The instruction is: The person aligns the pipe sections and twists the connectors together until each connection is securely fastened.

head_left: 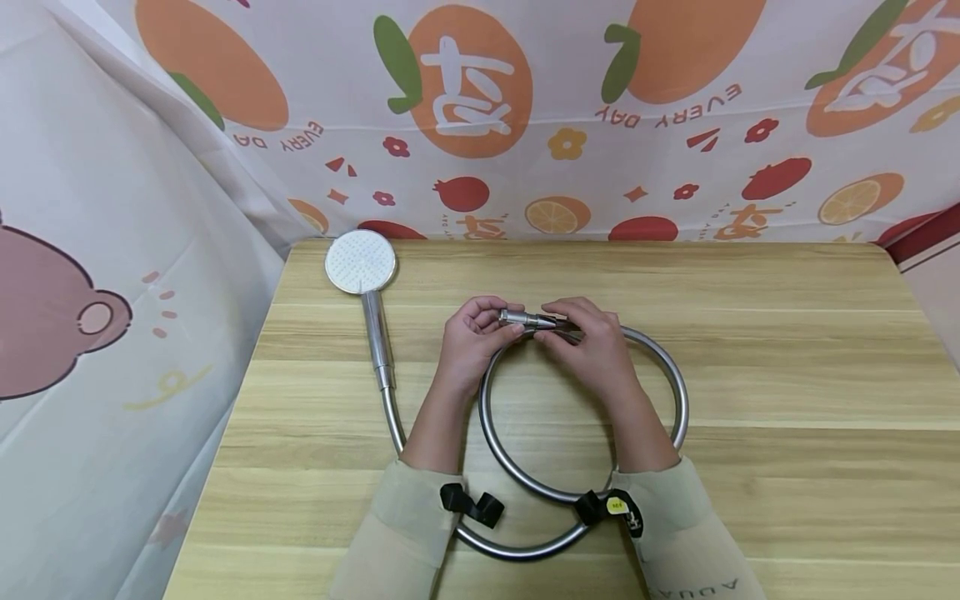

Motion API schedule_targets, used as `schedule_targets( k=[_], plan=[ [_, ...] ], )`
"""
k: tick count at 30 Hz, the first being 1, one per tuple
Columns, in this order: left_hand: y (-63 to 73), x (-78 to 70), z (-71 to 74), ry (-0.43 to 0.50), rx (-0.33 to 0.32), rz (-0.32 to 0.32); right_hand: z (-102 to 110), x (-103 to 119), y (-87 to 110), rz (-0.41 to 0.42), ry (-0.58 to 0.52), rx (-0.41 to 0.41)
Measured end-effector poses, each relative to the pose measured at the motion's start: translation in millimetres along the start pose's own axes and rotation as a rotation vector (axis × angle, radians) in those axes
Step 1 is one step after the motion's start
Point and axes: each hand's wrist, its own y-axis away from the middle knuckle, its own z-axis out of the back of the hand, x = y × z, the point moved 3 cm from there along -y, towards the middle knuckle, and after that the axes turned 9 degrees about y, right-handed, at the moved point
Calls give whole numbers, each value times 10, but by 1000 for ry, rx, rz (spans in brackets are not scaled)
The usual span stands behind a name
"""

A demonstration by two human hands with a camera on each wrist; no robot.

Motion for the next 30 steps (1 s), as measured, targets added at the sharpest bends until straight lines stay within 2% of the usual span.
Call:
schedule_targets(
  k=[12,22,30],
  plan=[
    [1,8,9,1,1,-3,-6,-4,-8,31,-13,-12],
    [-1,9,7,-6,3,-9,-1,-6,8,-15,9,-3],
    [3,18,10,3,0,-9,-10,-3,5,6,8,-9]
  ],
)
